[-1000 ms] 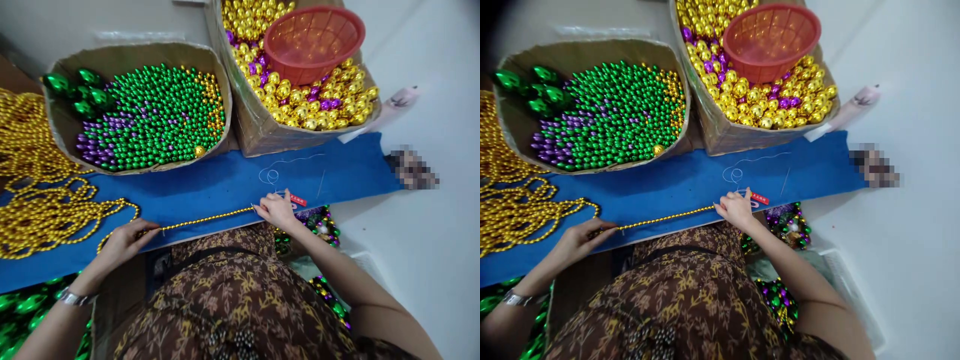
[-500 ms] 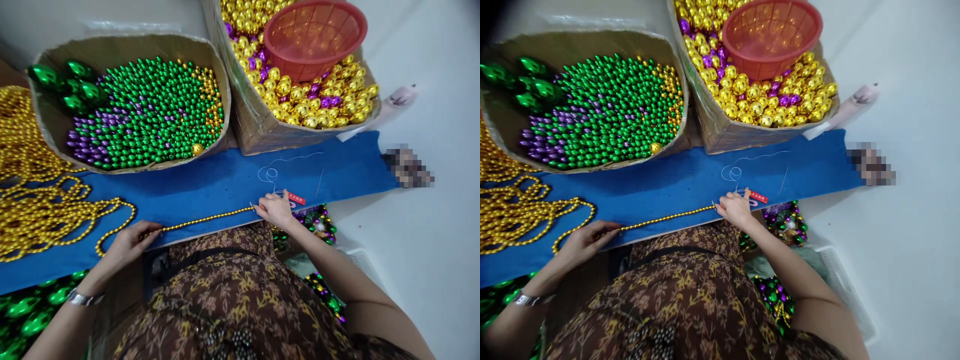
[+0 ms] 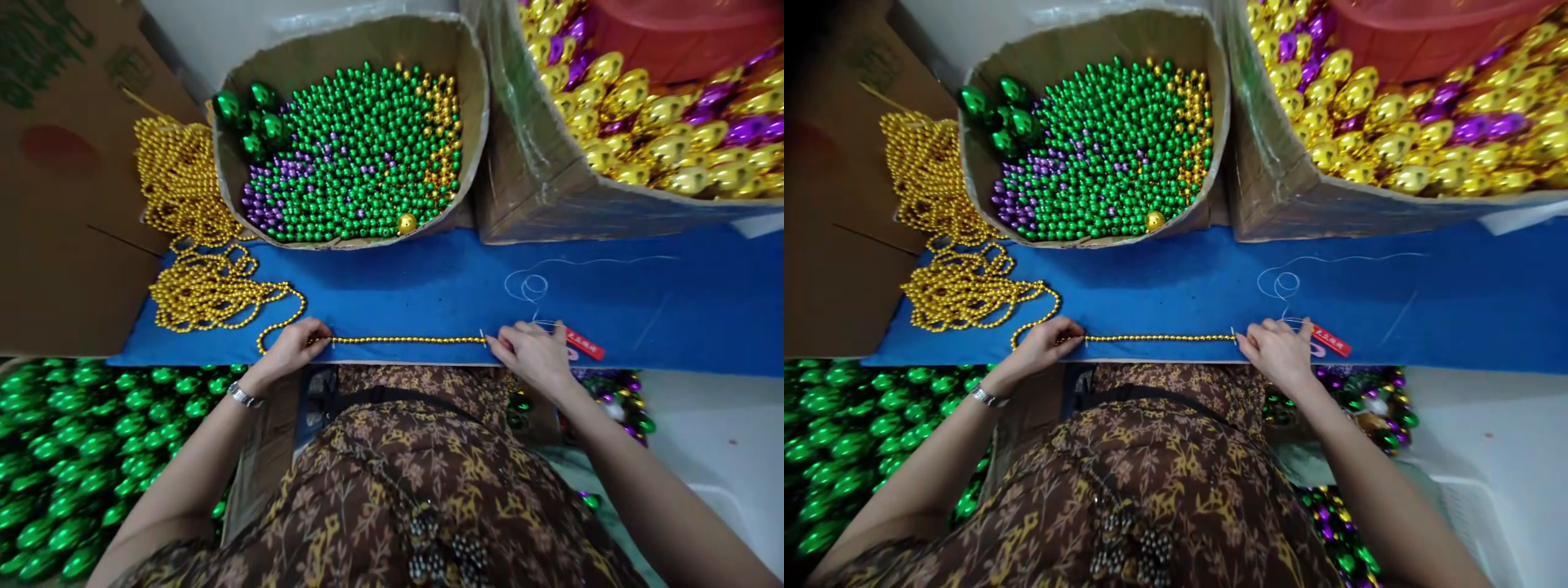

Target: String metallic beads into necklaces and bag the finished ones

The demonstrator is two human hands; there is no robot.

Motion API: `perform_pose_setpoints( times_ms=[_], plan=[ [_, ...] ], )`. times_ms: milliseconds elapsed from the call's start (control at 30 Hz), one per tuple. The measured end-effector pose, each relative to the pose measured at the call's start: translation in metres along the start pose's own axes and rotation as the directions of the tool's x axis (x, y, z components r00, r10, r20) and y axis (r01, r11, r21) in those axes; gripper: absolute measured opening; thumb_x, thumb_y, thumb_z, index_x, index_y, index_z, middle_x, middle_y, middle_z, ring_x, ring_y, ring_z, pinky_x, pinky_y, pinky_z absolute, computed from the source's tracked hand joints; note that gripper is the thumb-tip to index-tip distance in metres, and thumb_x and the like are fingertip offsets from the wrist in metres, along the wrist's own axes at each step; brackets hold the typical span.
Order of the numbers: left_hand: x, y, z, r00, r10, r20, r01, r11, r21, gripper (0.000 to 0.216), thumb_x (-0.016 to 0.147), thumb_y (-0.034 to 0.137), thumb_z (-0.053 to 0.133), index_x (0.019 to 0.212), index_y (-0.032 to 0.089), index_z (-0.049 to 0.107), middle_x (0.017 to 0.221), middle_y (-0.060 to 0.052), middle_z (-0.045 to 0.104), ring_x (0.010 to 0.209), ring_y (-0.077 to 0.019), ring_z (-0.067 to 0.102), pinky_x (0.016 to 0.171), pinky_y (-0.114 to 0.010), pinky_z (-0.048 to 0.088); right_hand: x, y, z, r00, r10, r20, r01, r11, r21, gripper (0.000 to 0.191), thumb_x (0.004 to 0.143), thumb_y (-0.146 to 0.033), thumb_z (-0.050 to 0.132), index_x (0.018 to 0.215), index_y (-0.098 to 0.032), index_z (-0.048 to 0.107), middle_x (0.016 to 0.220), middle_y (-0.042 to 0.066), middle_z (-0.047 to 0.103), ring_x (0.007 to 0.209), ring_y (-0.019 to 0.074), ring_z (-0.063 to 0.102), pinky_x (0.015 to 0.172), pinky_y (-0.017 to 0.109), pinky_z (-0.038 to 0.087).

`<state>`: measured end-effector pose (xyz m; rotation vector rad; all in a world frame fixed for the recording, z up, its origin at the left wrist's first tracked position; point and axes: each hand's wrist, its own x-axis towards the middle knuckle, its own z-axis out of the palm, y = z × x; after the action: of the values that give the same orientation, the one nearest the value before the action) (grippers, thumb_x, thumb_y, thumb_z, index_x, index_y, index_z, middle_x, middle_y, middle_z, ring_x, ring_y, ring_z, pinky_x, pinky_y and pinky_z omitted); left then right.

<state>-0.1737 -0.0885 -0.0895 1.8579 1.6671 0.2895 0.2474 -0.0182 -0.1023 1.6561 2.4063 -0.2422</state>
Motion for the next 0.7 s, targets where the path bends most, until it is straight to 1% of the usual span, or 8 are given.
perform_pose_setpoints(
  times_ms=[167, 300, 400, 467, 533, 633, 700],
  plan=[
    [0.001, 0.0, -0.001, 0.999, 0.038, 0.014, -0.039, 0.999, 0.033, 0.018, 0.086, 0.029, 0.05, 0.089, 0.017, 0.063, 0.089, -0.006, 0.066, 0.08, -0.0174, 0.062, 0.073, -0.028, 0.048, -0.001, -0.001, -0.002, 1.0, -0.004, -0.029, 0.004, 1.0, 0.006, 0.042, 0.093, -0.045, 0.038, 0.067, -0.02, 0.059, 0.074, 0.005, 0.062, 0.081, 0.0228, 0.057, 0.095, 0.06, 0.025],
    [0.002, 0.0, -0.002, 0.998, 0.058, 0.025, -0.06, 0.997, 0.049, 0.015, 0.086, 0.025, 0.049, 0.087, 0.017, 0.062, 0.087, -0.005, 0.065, 0.079, -0.0162, 0.061, 0.072, -0.027, 0.047, -0.001, -0.002, -0.001, 1.0, 0.0, -0.018, 0.0, 1.0, 0.016, 0.04, 0.092, -0.044, 0.04, 0.066, -0.019, 0.058, 0.074, 0.005, 0.062, 0.081, 0.0227, 0.057, 0.095, 0.06, 0.025],
    [0.002, 0.004, -0.002, 0.997, 0.069, 0.03, -0.072, 0.993, 0.096, 0.013, 0.085, 0.022, 0.049, 0.085, 0.017, 0.06, 0.084, -0.005, 0.064, 0.075, -0.0154, 0.06, 0.069, -0.026, 0.045, -0.001, -0.002, -0.001, 1.0, 0.002, -0.02, -0.001, 1.0, 0.027, 0.041, 0.092, -0.045, 0.041, 0.066, -0.019, 0.059, 0.076, 0.005, 0.062, 0.082, 0.0228, 0.057, 0.096, 0.062, 0.024],
    [0.005, 0.007, -0.003, 0.997, 0.077, 0.019, -0.08, 0.984, 0.159, 0.012, 0.085, 0.02, 0.048, 0.084, 0.017, 0.06, 0.082, -0.004, 0.062, 0.071, -0.0151, 0.059, 0.067, -0.026, 0.045, -0.001, -0.002, -0.003, 1.0, 0.004, -0.013, -0.004, 0.999, 0.034, 0.041, 0.092, -0.045, 0.04, 0.066, -0.019, 0.059, 0.076, 0.005, 0.063, 0.082, 0.023, 0.057, 0.096, 0.063, 0.024],
    [0.01, 0.01, -0.005, 0.996, 0.09, -0.022, -0.082, 0.964, 0.254, 0.015, 0.085, 0.019, 0.047, 0.089, 0.016, 0.061, 0.082, -0.005, 0.061, 0.07, -0.0158, 0.058, 0.068, -0.026, 0.045, 0.001, -0.003, -0.008, 1.0, 0.015, -0.016, -0.015, 0.999, 0.033, 0.041, 0.092, -0.045, 0.041, 0.066, -0.019, 0.06, 0.078, 0.005, 0.063, 0.083, 0.0232, 0.057, 0.096, 0.064, 0.023],
    [0.026, 0.016, -0.012, 0.992, 0.099, -0.084, -0.05, 0.892, 0.45, 0.025, 0.087, 0.02, 0.042, 0.099, 0.014, 0.063, 0.089, -0.009, 0.061, 0.072, -0.0187, 0.06, 0.066, -0.028, 0.046, 0.013, -0.002, -0.02, 0.994, 0.046, -0.101, -0.044, 0.999, 0.02, 0.042, 0.093, -0.045, 0.04, 0.067, -0.019, 0.061, 0.08, 0.005, 0.065, 0.085, 0.0231, 0.057, 0.098, 0.064, 0.022],
    [0.04, 0.023, -0.019, 0.992, 0.085, -0.094, -0.017, 0.826, 0.564, 0.028, 0.09, 0.023, 0.04, 0.1, 0.014, 0.064, 0.094, -0.011, 0.06, 0.071, -0.02, 0.061, 0.061, -0.029, 0.044, 0.026, 0.001, -0.03, 0.982, 0.076, -0.17, -0.076, 0.997, 0.011, 0.042, 0.094, -0.045, 0.039, 0.07, -0.019, 0.062, 0.082, 0.005, 0.065, 0.086, 0.0232, 0.058, 0.099, 0.063, 0.021]
  ],
)
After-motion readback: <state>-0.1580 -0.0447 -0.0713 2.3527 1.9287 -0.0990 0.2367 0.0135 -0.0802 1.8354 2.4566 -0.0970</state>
